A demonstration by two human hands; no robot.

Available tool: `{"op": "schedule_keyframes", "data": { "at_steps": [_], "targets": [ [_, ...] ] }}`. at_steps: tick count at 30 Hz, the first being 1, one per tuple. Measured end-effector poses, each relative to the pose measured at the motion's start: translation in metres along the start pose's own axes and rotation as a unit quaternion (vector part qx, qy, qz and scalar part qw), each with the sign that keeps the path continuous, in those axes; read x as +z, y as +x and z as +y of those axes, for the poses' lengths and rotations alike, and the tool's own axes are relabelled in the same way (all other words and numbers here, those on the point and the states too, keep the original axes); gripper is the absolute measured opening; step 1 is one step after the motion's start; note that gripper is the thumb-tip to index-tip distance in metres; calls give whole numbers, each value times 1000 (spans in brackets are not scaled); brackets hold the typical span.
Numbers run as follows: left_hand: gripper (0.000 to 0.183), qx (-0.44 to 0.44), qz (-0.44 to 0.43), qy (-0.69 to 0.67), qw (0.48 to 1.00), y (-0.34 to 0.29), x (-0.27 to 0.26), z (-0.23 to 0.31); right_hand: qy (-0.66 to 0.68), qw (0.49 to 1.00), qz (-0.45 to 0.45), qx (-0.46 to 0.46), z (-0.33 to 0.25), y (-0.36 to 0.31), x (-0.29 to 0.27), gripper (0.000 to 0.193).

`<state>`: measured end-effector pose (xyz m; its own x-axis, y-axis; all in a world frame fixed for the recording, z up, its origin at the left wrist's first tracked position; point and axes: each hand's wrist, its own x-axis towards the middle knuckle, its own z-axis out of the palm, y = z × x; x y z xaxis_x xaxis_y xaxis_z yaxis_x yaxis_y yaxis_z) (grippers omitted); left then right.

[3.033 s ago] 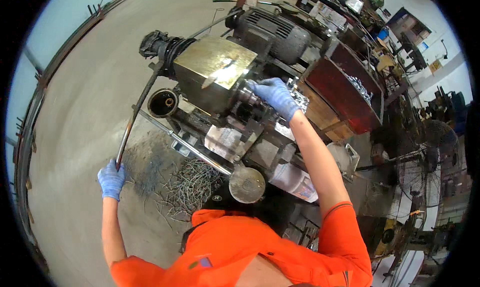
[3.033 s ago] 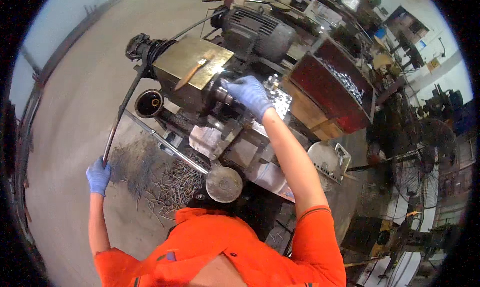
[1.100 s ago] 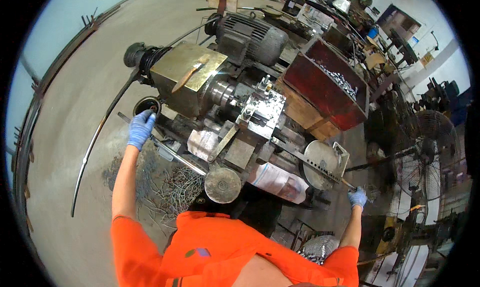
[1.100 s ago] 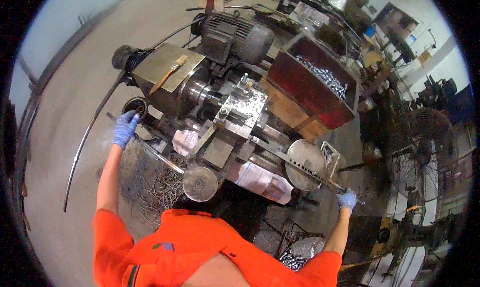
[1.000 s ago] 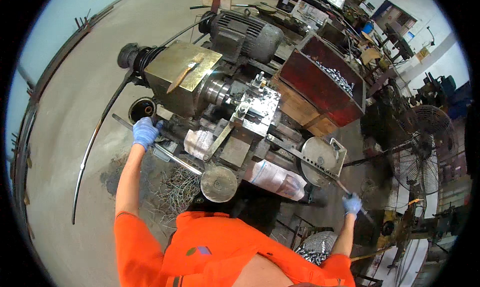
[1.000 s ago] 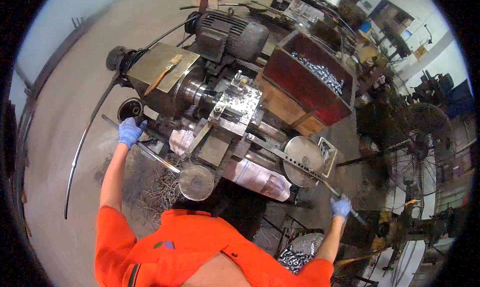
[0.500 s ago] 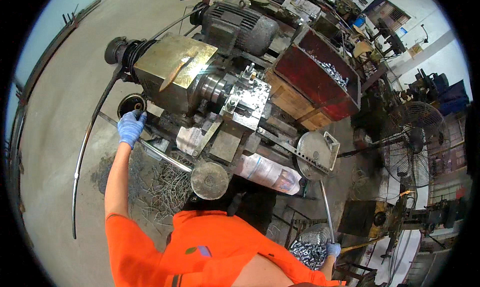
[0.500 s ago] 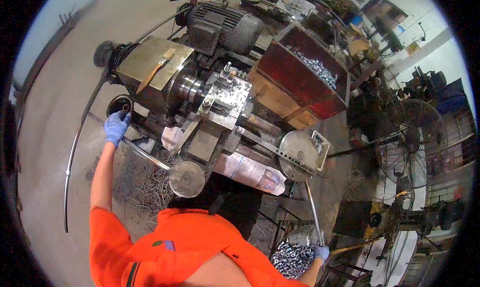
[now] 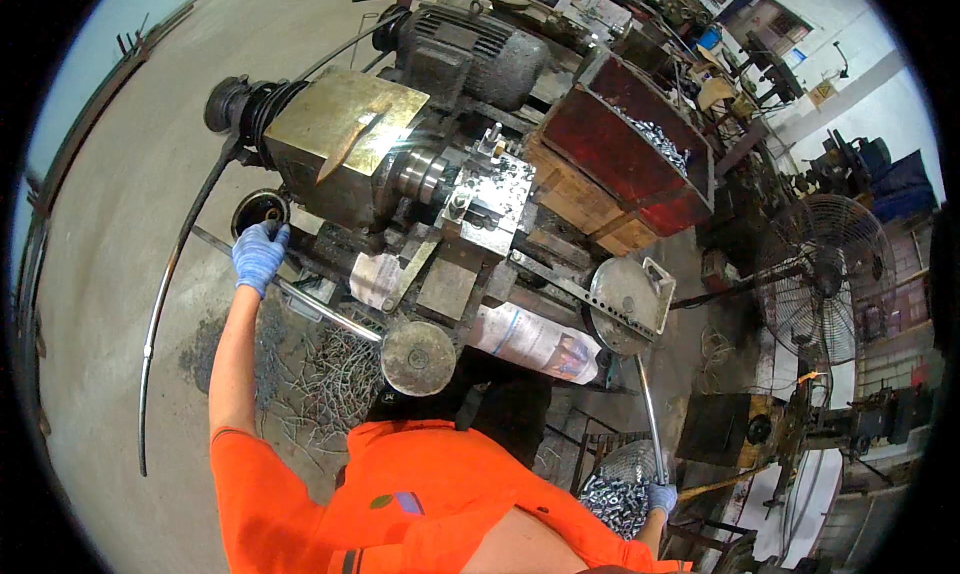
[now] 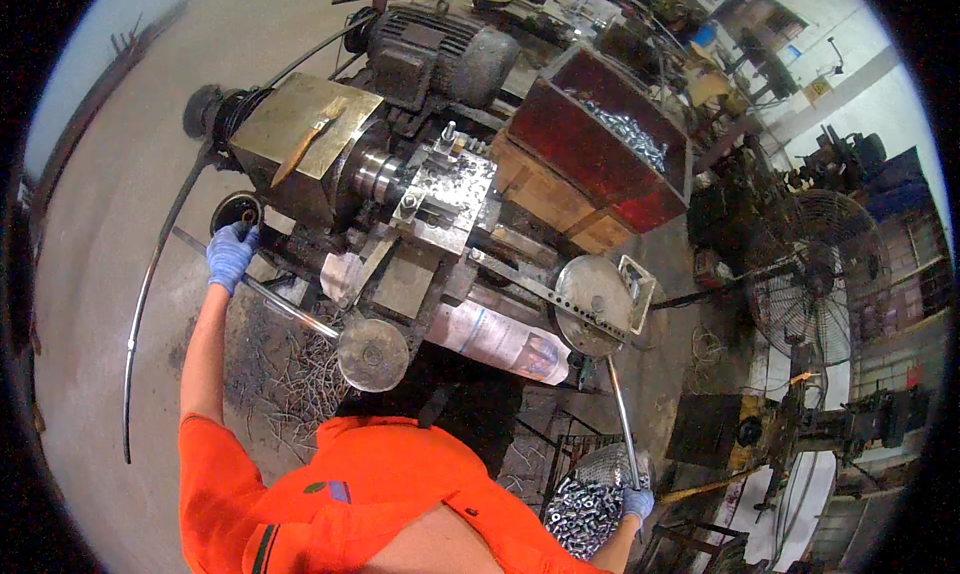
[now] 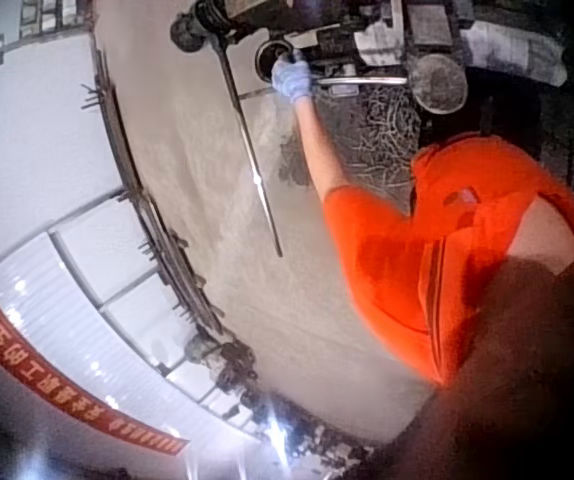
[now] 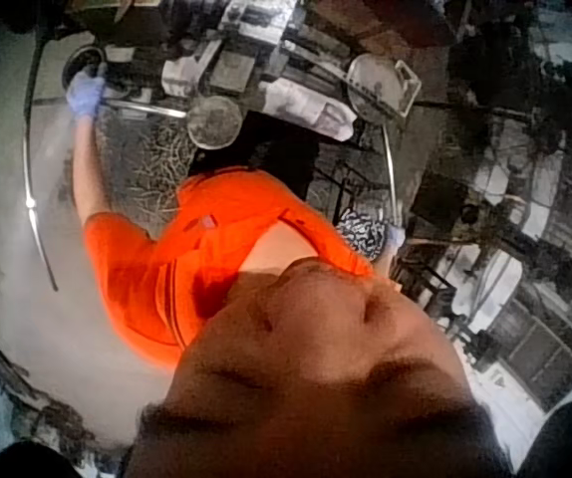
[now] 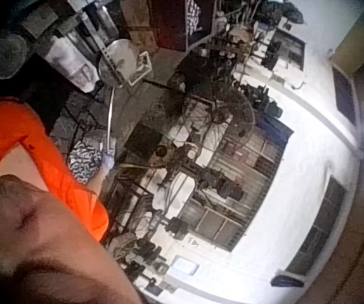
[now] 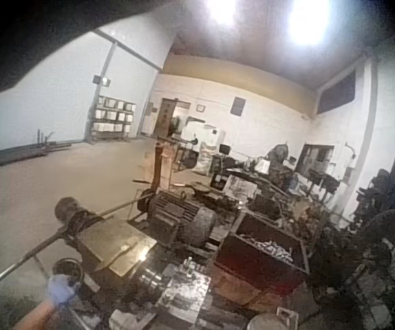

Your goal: The person operates a lathe machine by loading a metal part into the chuck, using a lever to engage the machine, and luego removing the part and placing it into a container.

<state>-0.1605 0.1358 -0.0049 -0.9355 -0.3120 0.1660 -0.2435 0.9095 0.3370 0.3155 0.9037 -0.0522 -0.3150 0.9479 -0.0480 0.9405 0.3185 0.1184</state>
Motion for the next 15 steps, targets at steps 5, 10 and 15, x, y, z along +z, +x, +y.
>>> {"op": "schedule_keyframes", "data": {
  "at_steps": [5, 10, 15],
  "targets": [
    [34, 1, -7, -5, 1000, 0, -2, 5, 4, 1000, -6, -8, 17, 12, 16, 41],
    [34, -4, -8, -6, 1000, -2, -3, 4, 8, 1000, 2, 5, 7, 5, 10, 42],
    [35, -9, -20, -9, 1000, -2, -6, 10, 23, 1000, -6, 0, 9, 2, 9, 42]
  ]
}}
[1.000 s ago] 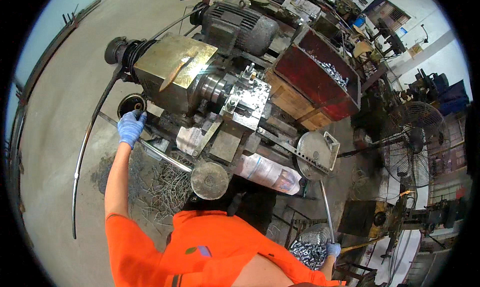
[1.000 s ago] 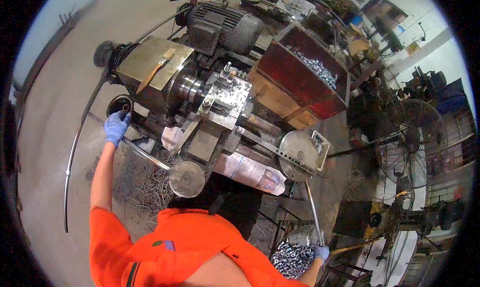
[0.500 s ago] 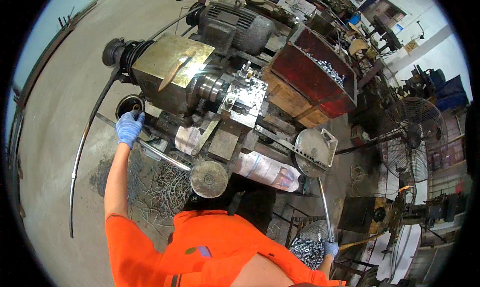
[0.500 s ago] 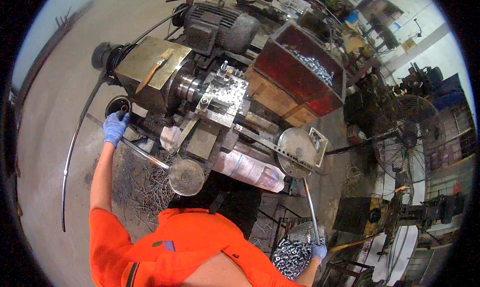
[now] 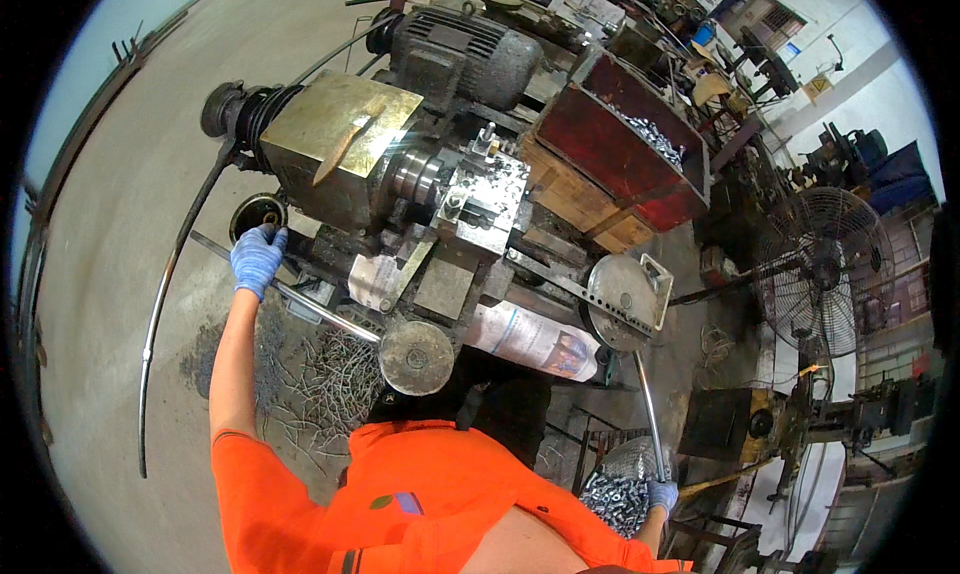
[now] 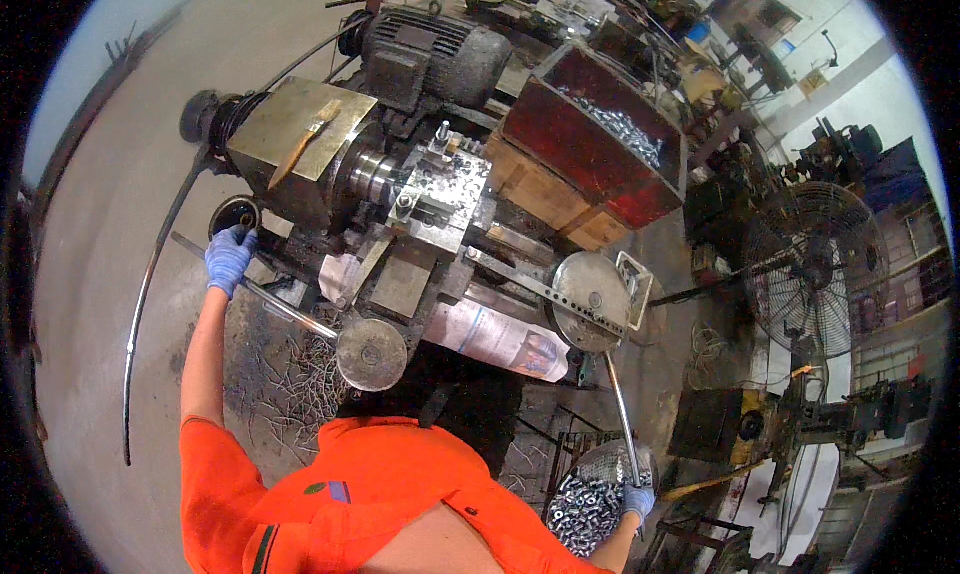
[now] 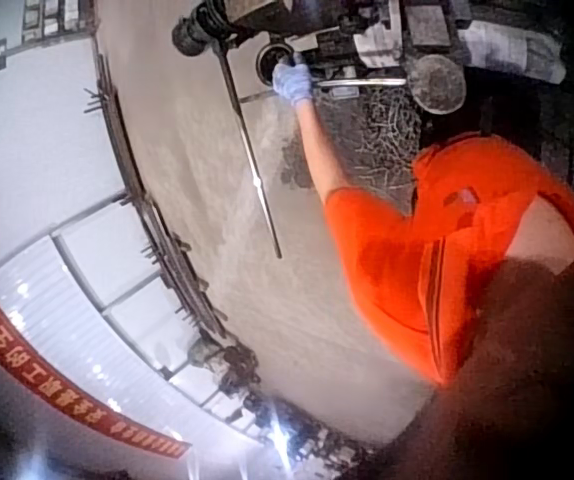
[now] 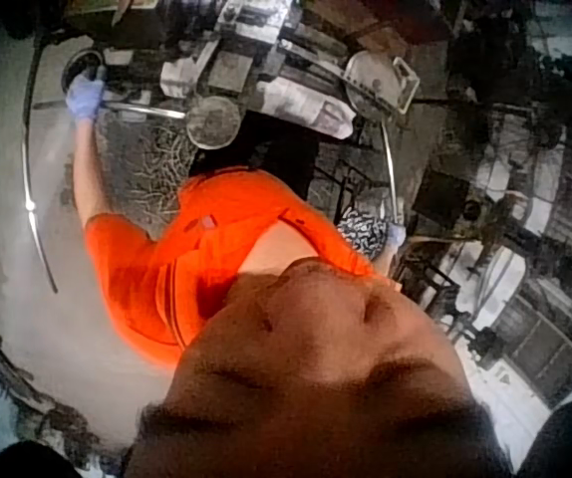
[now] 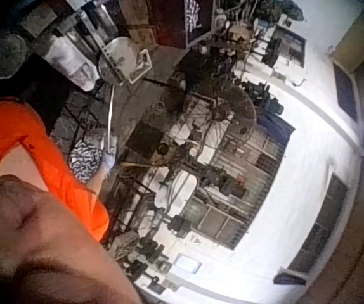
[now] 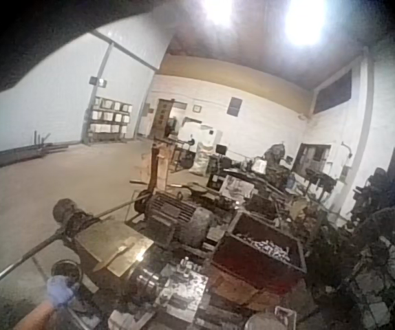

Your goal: The person operates a lathe machine by loading a metal part into the chuck, using a lever to engage the machine, and luego removing the part and placing it into a container.

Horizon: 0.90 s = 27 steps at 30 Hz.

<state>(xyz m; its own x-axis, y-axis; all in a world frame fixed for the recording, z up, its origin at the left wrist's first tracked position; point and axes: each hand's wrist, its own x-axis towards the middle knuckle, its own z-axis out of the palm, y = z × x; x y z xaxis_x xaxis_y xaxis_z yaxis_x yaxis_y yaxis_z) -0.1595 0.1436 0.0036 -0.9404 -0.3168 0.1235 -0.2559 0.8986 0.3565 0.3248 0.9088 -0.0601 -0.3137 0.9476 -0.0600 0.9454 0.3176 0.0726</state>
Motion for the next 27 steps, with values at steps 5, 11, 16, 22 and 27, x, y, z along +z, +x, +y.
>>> {"op": "schedule_keyframes", "data": {
  "at_steps": [5, 11, 16, 22, 27],
  "targets": [
    [33, 3, 13, -1, 1000, 1, 6, -7, -26, 1000, -4, 14, -5, -1, -3, 44],
    [31, 7, 8, -8, 1000, -1, 2, -2, -33, 999, 18, 18, -2, -1, 2, 45],
    [31, 11, 18, -5, 1000, 0, 4, -4, -26, 999, 20, 18, 1, 1, 7, 48],
    [34, -11, -9, -2, 1000, 2, 4, -1, -35, 999, 3, 23, 5, -1, 5, 49],
    [33, -2, 12, -6, 1000, 0, 5, -4, -41, 998, -8, 39, -13, -12, -8, 47]
  ]
}}
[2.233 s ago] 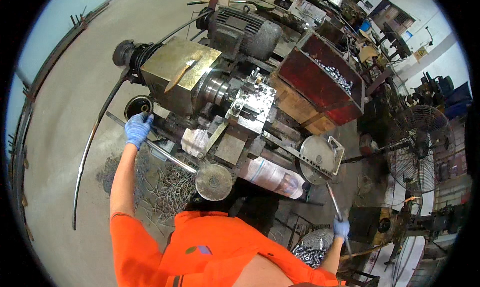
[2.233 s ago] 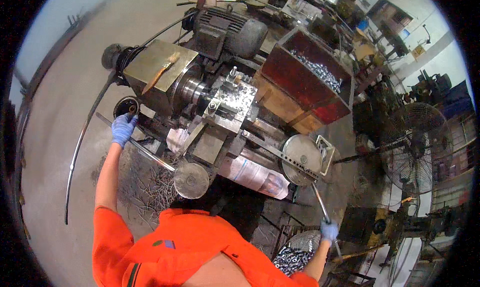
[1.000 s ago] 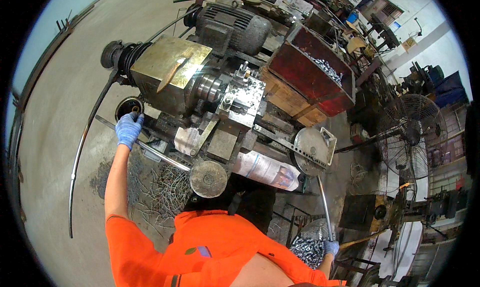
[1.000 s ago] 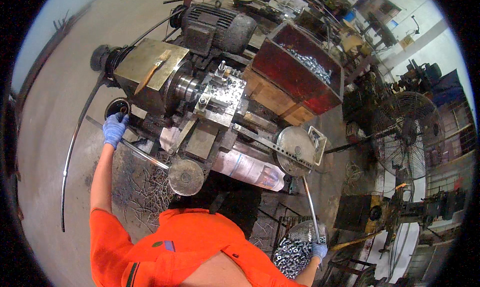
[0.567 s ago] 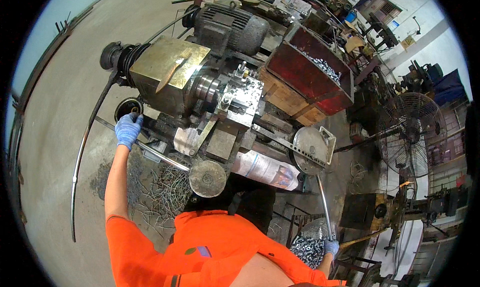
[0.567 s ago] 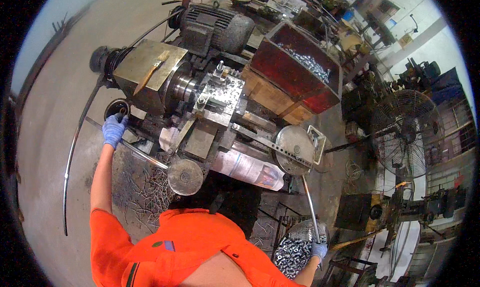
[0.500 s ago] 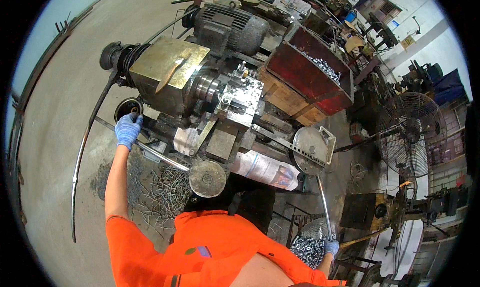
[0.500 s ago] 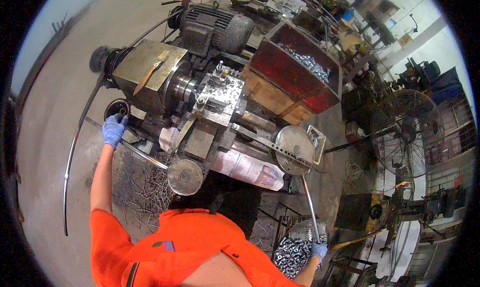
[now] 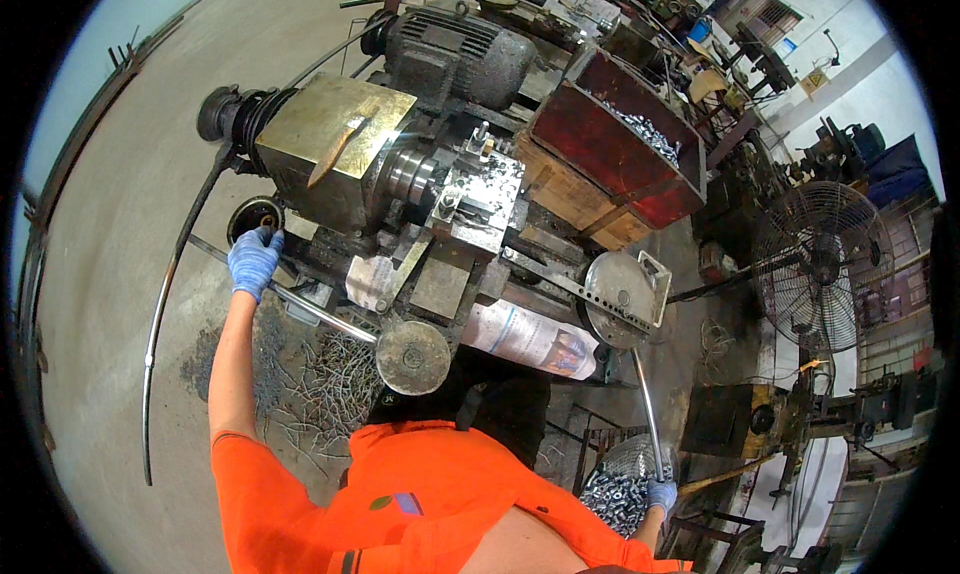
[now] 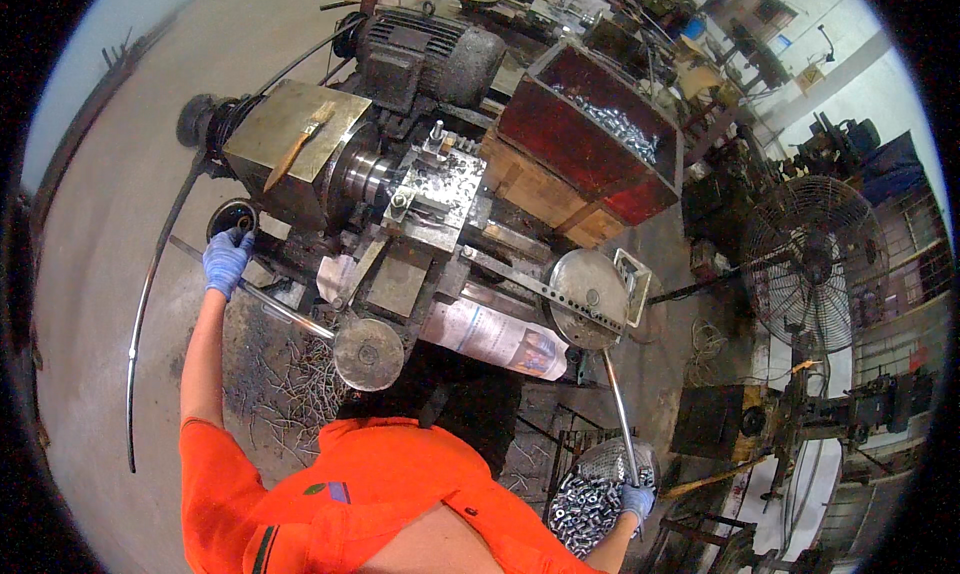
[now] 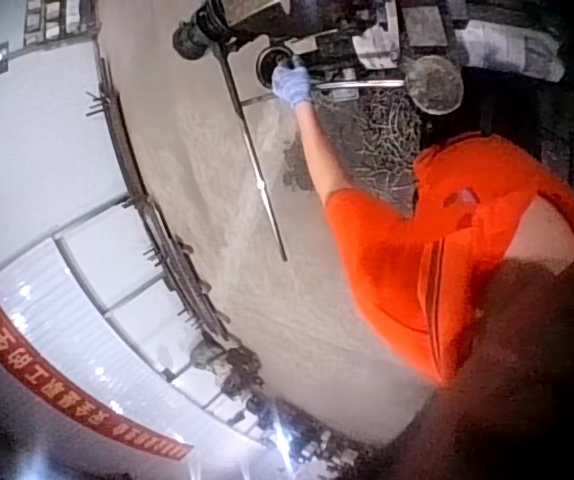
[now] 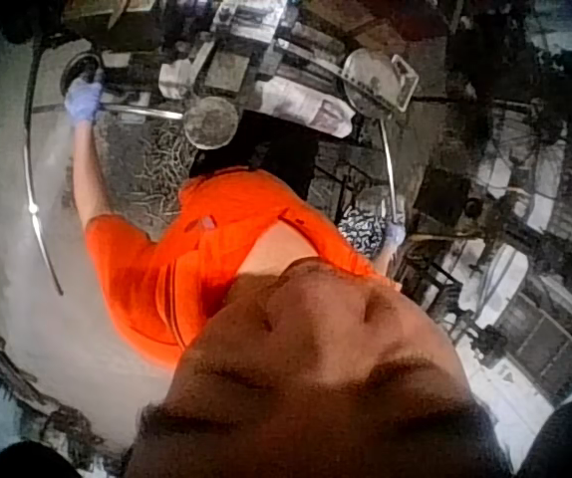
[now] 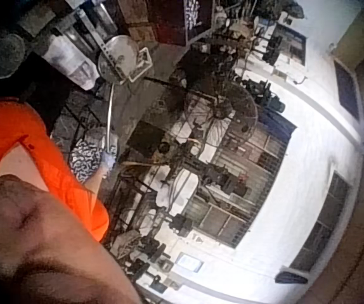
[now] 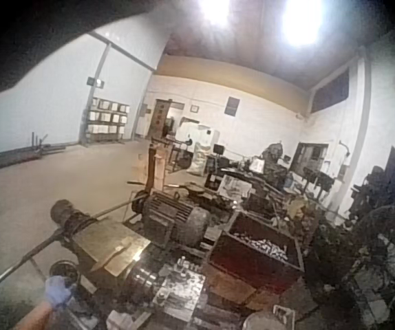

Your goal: The person operates a lathe machine by loading a metal part into the chuck, using a lever to engage the machine, and luego removing the part and placing it into a container.

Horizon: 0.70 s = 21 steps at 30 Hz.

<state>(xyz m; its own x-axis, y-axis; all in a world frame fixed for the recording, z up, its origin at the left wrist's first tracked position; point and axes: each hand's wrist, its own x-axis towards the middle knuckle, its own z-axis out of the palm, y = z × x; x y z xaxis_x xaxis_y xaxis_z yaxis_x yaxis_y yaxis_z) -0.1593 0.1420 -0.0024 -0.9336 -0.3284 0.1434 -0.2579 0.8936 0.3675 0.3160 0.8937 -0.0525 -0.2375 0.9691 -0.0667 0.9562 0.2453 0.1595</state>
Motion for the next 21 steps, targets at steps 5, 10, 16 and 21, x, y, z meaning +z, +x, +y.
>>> {"op": "schedule_keyframes", "data": {
  "at_steps": [5, 10, 16, 21],
  "targets": [
    [33, 4, 3, -2, 1000, 2, 3, -4, -8, 1000, 15, 11, 3, 2, 5, 44],
    [33, 1, -8, 6, 1000, 2, 2, 1, -6, 999, -20, 31, 10, 7, 8, 48],
    [33, -3, -12, -5, 1000, 1, 0, -1, 30, 999, -27, 20, -5, -10, -9, 50],
    [33, 5, -1, 2, 1000, -1, -1, 1, 27, 999, -20, 33, -7, -14, -11, 51]
  ]
}}
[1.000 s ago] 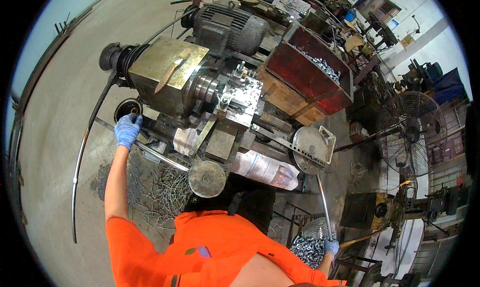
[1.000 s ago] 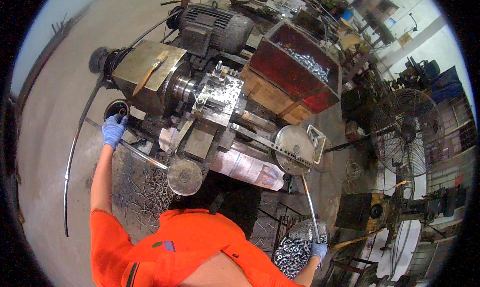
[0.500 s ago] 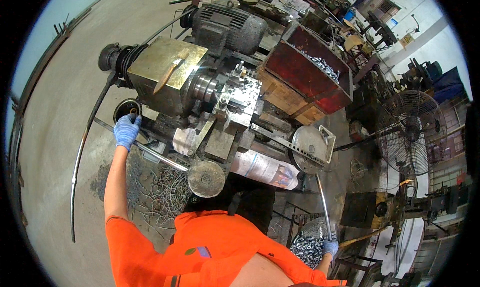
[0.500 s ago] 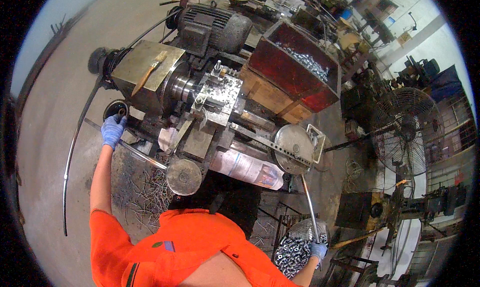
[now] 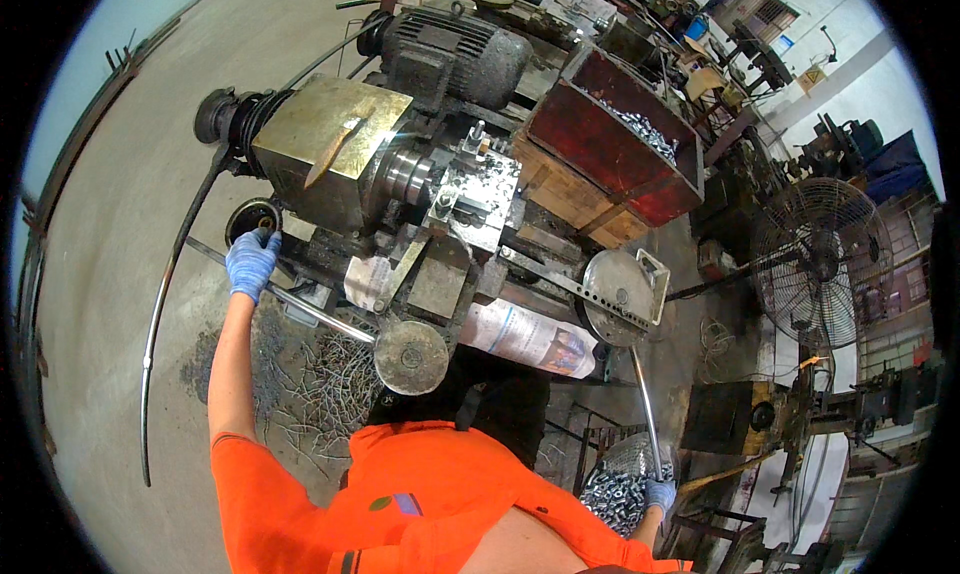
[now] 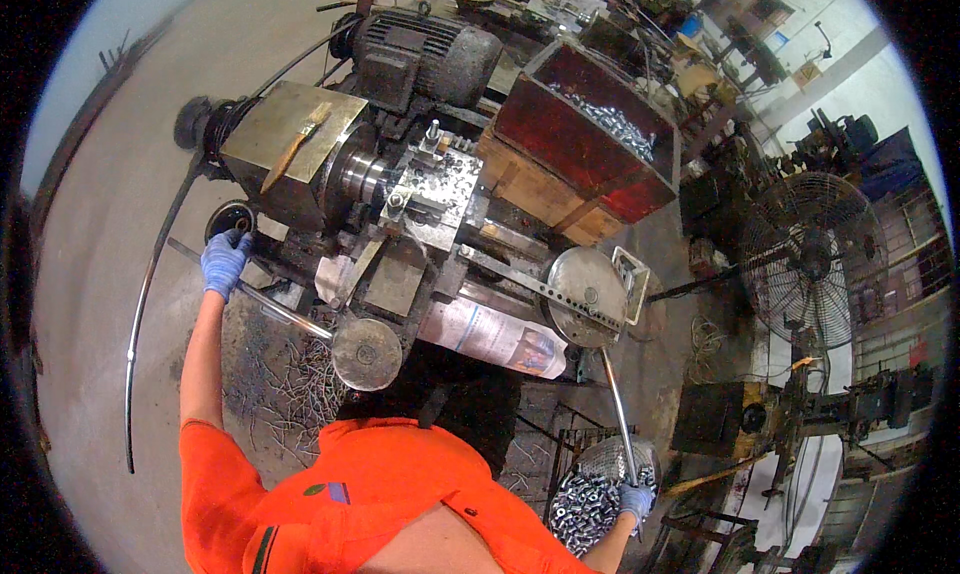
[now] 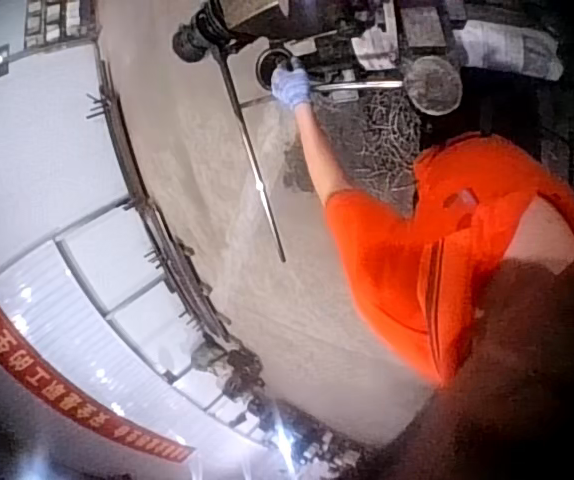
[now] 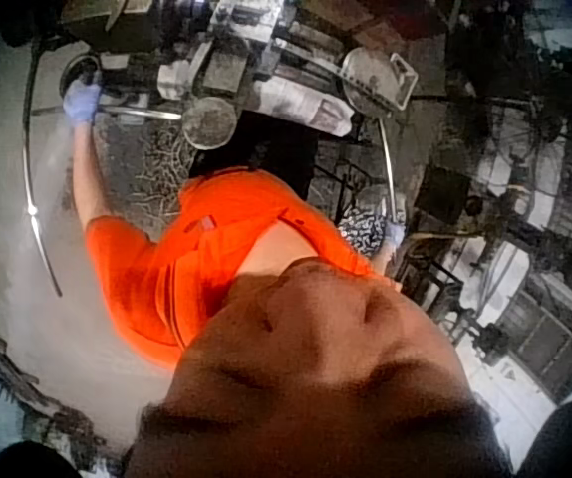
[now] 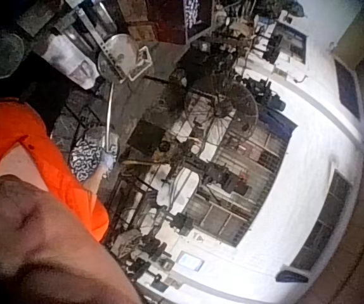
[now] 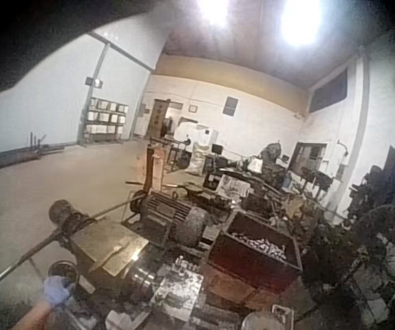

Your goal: The person operates a lathe machine by loading a metal part into the chuck, using a lever to engage the machine, and luego removing the part and placing it into a container.

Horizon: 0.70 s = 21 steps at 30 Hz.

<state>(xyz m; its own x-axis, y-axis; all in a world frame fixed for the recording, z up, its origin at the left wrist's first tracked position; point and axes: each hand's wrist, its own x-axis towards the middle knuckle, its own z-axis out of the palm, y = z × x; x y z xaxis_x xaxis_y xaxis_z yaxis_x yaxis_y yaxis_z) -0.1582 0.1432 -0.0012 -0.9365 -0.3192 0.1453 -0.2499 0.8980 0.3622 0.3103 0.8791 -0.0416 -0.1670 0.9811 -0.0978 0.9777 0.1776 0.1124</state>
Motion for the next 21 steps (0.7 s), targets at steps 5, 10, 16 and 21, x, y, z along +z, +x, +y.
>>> {"op": "schedule_keyframes", "data": {
  "at_steps": [5, 10, 16, 21],
  "targets": [
    [32, 1, 2, 4, 1000, 0, 0, 1, 2, 1000, 15, -6, 6, 6, 10, 48],
    [32, 8, 4, 4, 1000, 0, -1, 1, 16, 1000, 22, -9, 9, 9, 15, 43],
    [32, -3, -15, 0, 1000, -1, -4, 6, 28, 997, 59, -43, 27, 25, 38, 40],
    [32, -1, -8, -1, 1000, 0, -1, 0, 4, 998, 52, -30, 25, 25, 39, 37]
  ]
}}
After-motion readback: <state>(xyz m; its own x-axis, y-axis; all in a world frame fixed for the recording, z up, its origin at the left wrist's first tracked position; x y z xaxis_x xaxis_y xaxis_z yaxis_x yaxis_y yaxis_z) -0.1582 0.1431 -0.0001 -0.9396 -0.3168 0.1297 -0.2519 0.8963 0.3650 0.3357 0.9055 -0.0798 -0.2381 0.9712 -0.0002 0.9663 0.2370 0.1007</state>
